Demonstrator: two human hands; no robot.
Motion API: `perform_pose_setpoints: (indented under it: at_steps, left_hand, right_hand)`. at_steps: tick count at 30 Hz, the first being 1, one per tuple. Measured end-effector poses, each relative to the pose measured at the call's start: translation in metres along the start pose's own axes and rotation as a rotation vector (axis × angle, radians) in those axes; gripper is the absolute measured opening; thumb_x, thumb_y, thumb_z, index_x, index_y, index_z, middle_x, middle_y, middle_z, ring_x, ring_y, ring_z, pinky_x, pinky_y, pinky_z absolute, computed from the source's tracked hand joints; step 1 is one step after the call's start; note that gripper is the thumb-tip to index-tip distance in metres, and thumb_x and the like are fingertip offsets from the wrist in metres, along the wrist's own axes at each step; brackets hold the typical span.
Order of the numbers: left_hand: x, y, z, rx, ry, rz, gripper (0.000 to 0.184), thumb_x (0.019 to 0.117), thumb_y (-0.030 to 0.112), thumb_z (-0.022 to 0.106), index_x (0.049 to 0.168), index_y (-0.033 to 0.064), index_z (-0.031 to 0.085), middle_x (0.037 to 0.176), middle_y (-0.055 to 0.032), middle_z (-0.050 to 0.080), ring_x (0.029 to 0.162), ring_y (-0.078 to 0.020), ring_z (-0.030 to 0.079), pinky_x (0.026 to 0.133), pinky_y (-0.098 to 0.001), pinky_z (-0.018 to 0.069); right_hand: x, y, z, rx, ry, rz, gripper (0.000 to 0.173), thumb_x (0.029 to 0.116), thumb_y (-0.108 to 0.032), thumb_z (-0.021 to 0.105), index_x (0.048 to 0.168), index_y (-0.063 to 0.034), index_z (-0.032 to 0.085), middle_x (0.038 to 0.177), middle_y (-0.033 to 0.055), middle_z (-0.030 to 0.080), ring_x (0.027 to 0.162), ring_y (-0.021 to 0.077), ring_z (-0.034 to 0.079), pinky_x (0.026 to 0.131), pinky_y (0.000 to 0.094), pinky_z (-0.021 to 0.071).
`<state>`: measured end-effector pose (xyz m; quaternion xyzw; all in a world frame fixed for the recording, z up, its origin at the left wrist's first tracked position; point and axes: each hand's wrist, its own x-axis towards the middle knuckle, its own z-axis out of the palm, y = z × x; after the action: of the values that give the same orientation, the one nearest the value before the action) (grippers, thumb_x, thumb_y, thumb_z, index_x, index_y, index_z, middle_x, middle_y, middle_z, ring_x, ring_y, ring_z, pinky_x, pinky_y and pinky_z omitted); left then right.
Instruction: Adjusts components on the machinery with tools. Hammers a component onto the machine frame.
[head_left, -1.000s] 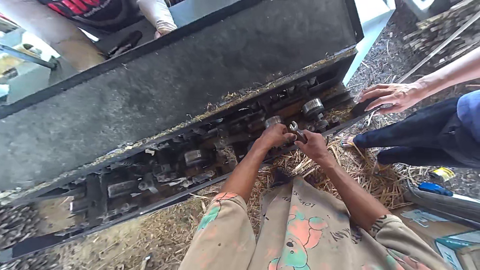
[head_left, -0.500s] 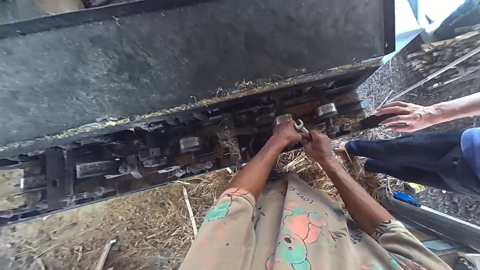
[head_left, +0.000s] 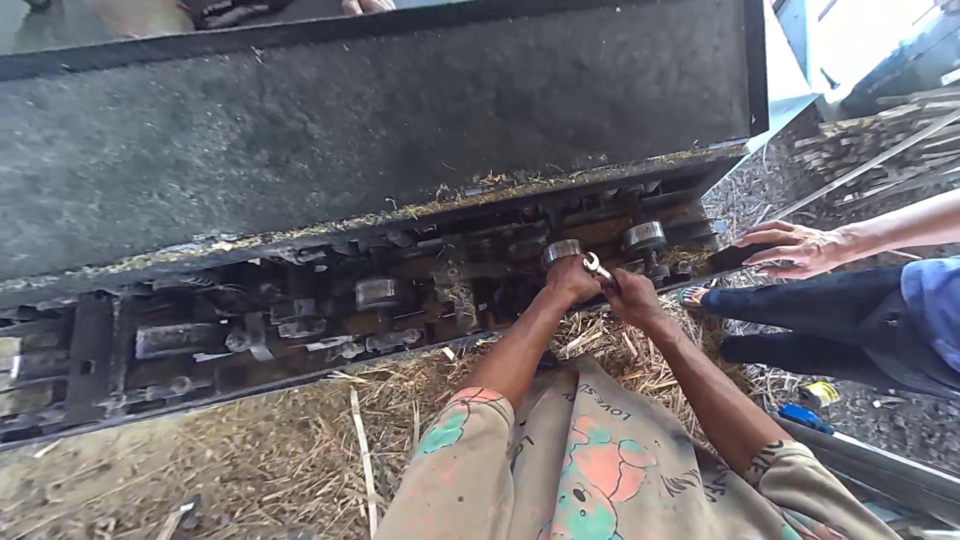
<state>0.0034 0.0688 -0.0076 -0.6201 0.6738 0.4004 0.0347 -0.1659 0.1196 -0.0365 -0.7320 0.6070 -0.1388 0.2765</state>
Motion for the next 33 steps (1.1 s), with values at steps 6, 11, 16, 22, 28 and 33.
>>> perform_pose_setpoints:
  at_steps: [6, 11, 16, 22, 28, 33]
  left_hand:
    - [0.003, -0.006, 0.004, -0.037, 0.003, -0.021, 0.041, 0.0857, 0.043, 0.072, 0.110, 0.0104, 0.071, 0.107, -0.0157, 0.073, 0.104, -0.0346, 0.069, 0.086, -0.0626, 0.0536]
    - [0.002, -0.005, 0.003, -0.077, -0.014, -0.030, 0.030, 0.0872, 0.037, 0.071, 0.106, 0.0136, 0.073, 0.108, -0.0145, 0.073, 0.106, -0.0346, 0.069, 0.088, -0.0632, 0.0532]
    - [-0.001, -0.004, 0.003, -0.051, -0.024, 0.023, 0.022, 0.0925, 0.033, 0.065, 0.095, 0.0131, 0.075, 0.106, -0.0140, 0.072, 0.104, -0.0335, 0.068, 0.086, -0.0616, 0.0525]
    - [-0.002, -0.007, 0.002, -0.038, -0.019, 0.041, 0.020, 0.0896, 0.031, 0.069, 0.095, 0.0128, 0.075, 0.108, -0.0138, 0.072, 0.107, -0.0341, 0.067, 0.088, -0.0627, 0.0519]
    - [-0.005, -0.011, 0.003, -0.115, 0.017, 0.008, 0.022, 0.0896, 0.036, 0.069, 0.098, 0.0164, 0.076, 0.105, -0.0103, 0.074, 0.104, -0.0304, 0.069, 0.087, -0.0609, 0.0534]
    - [0.000, -0.016, 0.008, -0.203, 0.047, -0.018, 0.025, 0.0864, 0.038, 0.075, 0.099, 0.0166, 0.074, 0.101, -0.0079, 0.074, 0.099, -0.0278, 0.070, 0.086, -0.0593, 0.0545]
  right_hand:
    - [-0.001, -0.010, 0.004, -0.091, 0.029, 0.077, 0.033, 0.0966, -0.033, 0.070, 0.100, -0.0001, 0.068, 0.093, 0.0180, 0.071, 0.088, 0.0371, 0.071, 0.077, 0.0597, 0.0571]
    - [0.005, -0.011, 0.000, -0.074, 0.008, 0.043, 0.027, 0.0974, -0.027, 0.068, 0.100, -0.0003, 0.068, 0.090, 0.0179, 0.071, 0.087, 0.0371, 0.071, 0.079, 0.0602, 0.0565]
    - [0.011, -0.005, -0.002, 0.008, -0.035, -0.044, 0.023, 0.0995, -0.025, 0.067, 0.099, -0.0020, 0.068, 0.085, 0.0166, 0.070, 0.081, 0.0347, 0.070, 0.076, 0.0596, 0.0568]
    - [0.026, 0.003, -0.012, 0.008, -0.216, -0.065, 0.024, 0.1006, -0.030, 0.066, 0.102, -0.0059, 0.068, 0.086, 0.0134, 0.070, 0.082, 0.0315, 0.070, 0.078, 0.0588, 0.0570]
    - [0.010, -0.014, -0.006, -0.101, -0.079, -0.005, 0.028, 0.0995, -0.032, 0.067, 0.100, -0.0038, 0.069, 0.091, 0.0161, 0.071, 0.087, 0.0356, 0.071, 0.078, 0.0604, 0.0571]
    - [0.004, -0.022, -0.007, -0.173, -0.057, 0.086, 0.032, 0.0958, -0.035, 0.071, 0.096, -0.0033, 0.069, 0.089, 0.0171, 0.071, 0.086, 0.0378, 0.070, 0.074, 0.0614, 0.0560]
